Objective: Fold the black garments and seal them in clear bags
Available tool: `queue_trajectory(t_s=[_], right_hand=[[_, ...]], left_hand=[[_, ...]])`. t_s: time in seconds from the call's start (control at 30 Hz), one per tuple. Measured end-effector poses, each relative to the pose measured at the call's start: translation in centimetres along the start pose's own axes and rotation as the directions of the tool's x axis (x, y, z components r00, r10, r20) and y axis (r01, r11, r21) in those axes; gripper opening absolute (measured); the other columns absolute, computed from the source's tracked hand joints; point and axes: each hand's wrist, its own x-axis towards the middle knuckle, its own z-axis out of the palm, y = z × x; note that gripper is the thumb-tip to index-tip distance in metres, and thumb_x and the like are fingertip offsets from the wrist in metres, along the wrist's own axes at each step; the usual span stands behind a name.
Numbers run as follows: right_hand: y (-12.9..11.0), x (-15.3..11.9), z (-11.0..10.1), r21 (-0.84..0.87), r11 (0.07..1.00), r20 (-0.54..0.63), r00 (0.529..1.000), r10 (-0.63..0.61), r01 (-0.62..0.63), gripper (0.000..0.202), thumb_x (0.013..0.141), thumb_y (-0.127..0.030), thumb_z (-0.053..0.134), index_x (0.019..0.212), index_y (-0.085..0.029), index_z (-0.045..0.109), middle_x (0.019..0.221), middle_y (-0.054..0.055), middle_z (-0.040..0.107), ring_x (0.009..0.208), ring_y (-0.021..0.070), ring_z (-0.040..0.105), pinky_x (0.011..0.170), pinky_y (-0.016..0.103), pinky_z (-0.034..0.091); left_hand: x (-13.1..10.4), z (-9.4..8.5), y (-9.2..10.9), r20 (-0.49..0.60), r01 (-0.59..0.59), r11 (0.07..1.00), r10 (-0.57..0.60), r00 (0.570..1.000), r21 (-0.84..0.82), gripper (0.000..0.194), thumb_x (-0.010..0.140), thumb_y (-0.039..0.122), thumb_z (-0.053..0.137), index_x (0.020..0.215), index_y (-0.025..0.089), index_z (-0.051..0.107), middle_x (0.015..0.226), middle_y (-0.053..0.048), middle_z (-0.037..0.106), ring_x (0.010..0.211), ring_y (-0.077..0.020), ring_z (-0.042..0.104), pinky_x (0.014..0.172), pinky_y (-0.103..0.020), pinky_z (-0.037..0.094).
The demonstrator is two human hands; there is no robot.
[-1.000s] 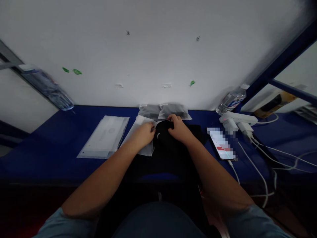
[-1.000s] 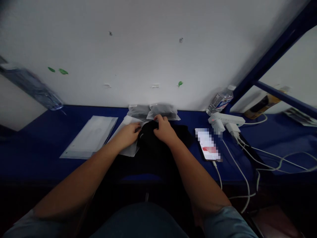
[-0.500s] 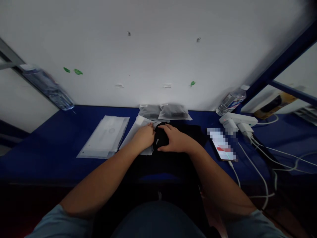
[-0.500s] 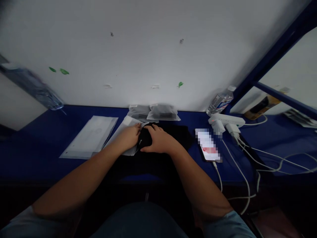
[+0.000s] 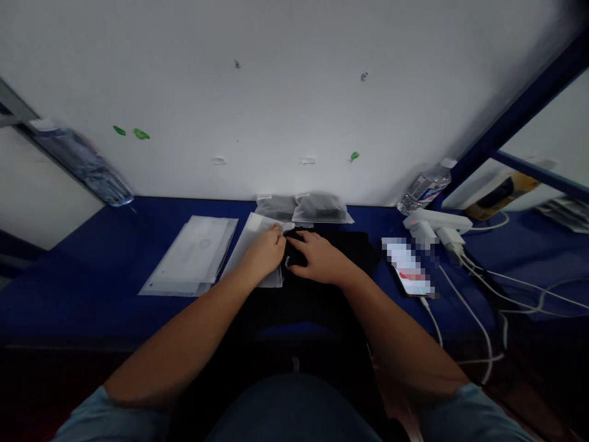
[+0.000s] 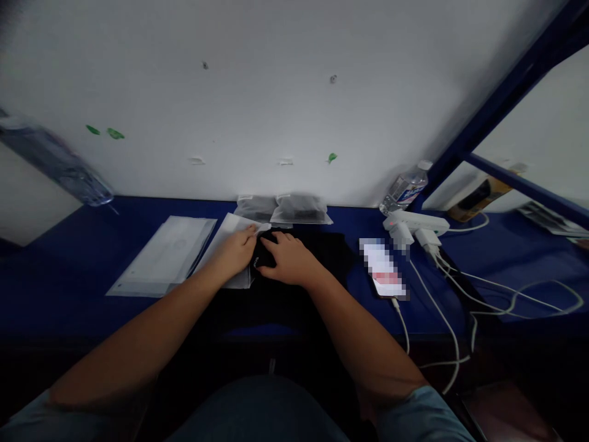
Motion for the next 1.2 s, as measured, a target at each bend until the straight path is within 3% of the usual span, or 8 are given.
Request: queue_trajectory(t_s=[0.17,0.3,0.47,0.57,0.67,0.8,1.0,1.2], right_hand=[[-1.4,0.3,0.4,-0.067,0.996,-0.093,0.995,0.047,-0.053,0.054,0.091,-0.044,0.067,0.139,-0.019,0.063,0.147,0.018,0.054,0.132,0.0365,0.052,0.107,0.053,0.044],[-2.6,0.3,1.1,-0.145,0.989,-0.134,0.990,-0.033,0.014,0.053,0.088,-0.040,0.072,0.132,-0.011,0.068,0.151,0.024,0.049,0.141,0.0400,0.042,0.118,0.060,0.028],[-0.4,0.4,0.3,0.191,0.969,-0.141,0.982,-0.130,0.155,0.029,0.091,-0.035,0.065,0.112,-0.017,0.076,0.150,0.016,0.053,0.139,0.0305,0.049,0.116,0.047,0.038],[1.6,1.0,-0.3,0.313,0.935,-0.342,0.898,0.276,-0.168,0.026,0.098,-0.029,0.052,0.098,-0.017,0.076,0.120,0.014,0.070,0.114,0.0249,0.065,0.103,0.040,0.048],[2.8,1.5,-0.4,0.317,0.795,-0.204,0.781,0.590,-0.518,0.034,0.093,-0.045,0.063,0.101,-0.014,0.074,0.101,0.017,0.074,0.099,0.0303,0.069,0.090,0.042,0.051],[3.2,1.9,-0.2,0.393,0.736,0.069,0.815,0.575,-0.552,0.046,0.090,-0.060,0.063,0.094,-0.016,0.075,0.089,0.014,0.076,0.084,0.0292,0.072,0.076,0.037,0.052],[3.7,2.2,0.0,0.517,0.726,0.051,0.863,0.503,-0.453,0.028,0.087,-0.036,0.071,0.106,-0.017,0.075,0.100,0.009,0.077,0.092,0.0252,0.073,0.082,0.034,0.054],[3.8,2.3,0.4,0.633,0.708,0.003,0.915,0.403,-0.314,0.038,0.083,-0.015,0.070,0.122,-0.017,0.072,0.124,0.010,0.073,0.116,0.0249,0.068,0.106,0.039,0.049]], left_hand=[[-0.1,0.4,0.0,0.034,-0.074,0.989,0.070,0.997,0.131,0.046,0.101,0.017,0.034,0.138,0.009,0.060,0.153,-0.017,0.052,0.148,-0.0238,0.042,0.122,-0.036,0.032],[0.1,1.1,-0.5,0.089,-0.243,0.929,0.227,0.970,0.279,0.046,0.096,0.011,0.037,0.135,0.009,0.062,0.141,-0.016,0.063,0.149,-0.0262,0.040,0.125,-0.041,0.029],[0.5,0.5,-1.0,0.113,-0.242,0.936,0.220,0.969,0.254,0.041,0.097,0.015,0.036,0.123,0.013,0.068,0.138,-0.014,0.065,0.145,-0.0247,0.046,0.120,-0.039,0.036],[1.0,-0.6,-0.3,0.138,-0.144,0.968,0.117,0.984,0.208,0.036,0.099,0.026,0.038,0.112,0.016,0.071,0.132,-0.014,0.068,0.123,-0.0258,0.064,0.104,-0.037,0.050],[1.9,-1.6,1.0,0.181,-0.068,0.961,0.020,0.983,0.268,0.035,0.097,0.036,0.044,0.104,0.017,0.072,0.108,-0.013,0.076,0.099,-0.0276,0.073,0.088,-0.036,0.055],[3.3,-1.8,2.5,0.191,-0.090,0.904,0.010,0.981,0.418,0.034,0.093,0.032,0.050,0.105,0.011,0.074,0.111,-0.020,0.075,0.103,-0.0321,0.072,0.087,-0.037,0.055],[3.2,-1.2,2.6,0.127,-0.039,0.917,-0.012,0.992,0.396,0.029,0.092,0.023,0.052,0.108,0.012,0.074,0.109,-0.019,0.075,0.102,-0.0305,0.073,0.088,-0.036,0.055],[2.1,-1.2,2.7,0.106,-0.026,0.894,-0.024,0.994,0.447,0.033,0.095,0.018,0.045,0.100,0.011,0.077,0.104,-0.019,0.076,0.101,-0.0291,0.073,0.089,-0.035,0.054]])
